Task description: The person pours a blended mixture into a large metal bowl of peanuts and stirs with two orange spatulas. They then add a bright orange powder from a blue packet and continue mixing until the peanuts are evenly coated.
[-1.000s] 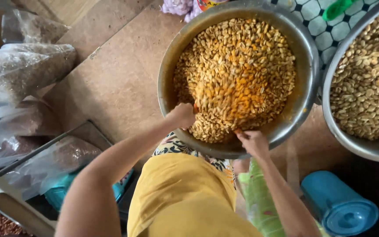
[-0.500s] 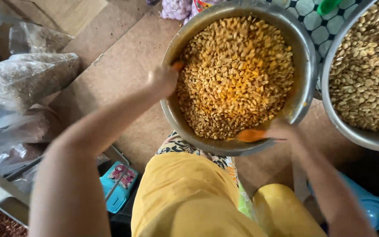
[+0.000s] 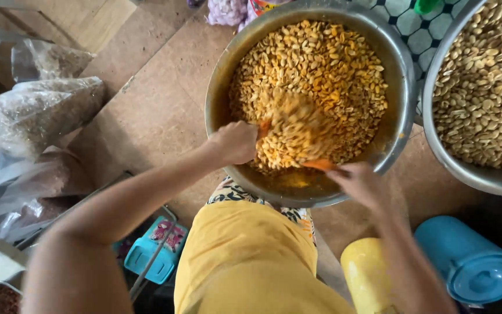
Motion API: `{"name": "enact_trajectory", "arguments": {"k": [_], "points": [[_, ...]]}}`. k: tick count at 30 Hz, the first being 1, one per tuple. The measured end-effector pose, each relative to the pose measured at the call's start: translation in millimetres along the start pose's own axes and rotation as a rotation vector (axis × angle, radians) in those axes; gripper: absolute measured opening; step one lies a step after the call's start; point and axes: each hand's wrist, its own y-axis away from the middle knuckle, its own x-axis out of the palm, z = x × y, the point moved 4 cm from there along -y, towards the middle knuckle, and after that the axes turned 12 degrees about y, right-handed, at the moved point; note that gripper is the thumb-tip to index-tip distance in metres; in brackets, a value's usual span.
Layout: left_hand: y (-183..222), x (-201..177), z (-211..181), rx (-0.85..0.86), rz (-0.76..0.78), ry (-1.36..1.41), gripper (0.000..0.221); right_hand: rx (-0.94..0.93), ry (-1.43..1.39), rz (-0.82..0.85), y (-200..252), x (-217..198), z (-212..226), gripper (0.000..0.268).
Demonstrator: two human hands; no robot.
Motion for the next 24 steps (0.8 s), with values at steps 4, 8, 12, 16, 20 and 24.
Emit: {"name": "enact_trajectory", "arguments": {"k": [4, 8, 12, 16, 20, 24], "points": [[14.0, -51.2, -2.5, 0.016, -0.195, -0.214, 0.026, 0.015, 0.529, -0.197, 13.8, -55.6, -31.5, 0.039], [-58.6, -23.1, 75.0, -0.106, -0.175, -0.104, 0.022, 0.224, 0.751, -0.104, -100.7, 18.7, -163.2, 0.054], [-125.8, 56.9, 118.8, -0.131, -0.114, 0.051, 0.020, 0.205, 0.627, -0.215, -95.0, 94.0, -101.3, 0.040], [-110.5, 71.2, 89.2, -0.158, -0.051, 0.301, 0.032, -0.139, 0.211, -0.298, -136.1, 104.9, -61.7, 0.033], [-14.9, 9.3, 17.0, -0.030, -0.024, 0.183, 0.040, -0.107, 0.419, -0.161, -46.3, 23.0, 9.4, 0.051], [76.9, -66.4, -39.9, 0.009, 0.030, 0.081, 0.046, 0.035, 0.559, -0.122, 3.6, -32.5, -1.5, 0.052]]}}
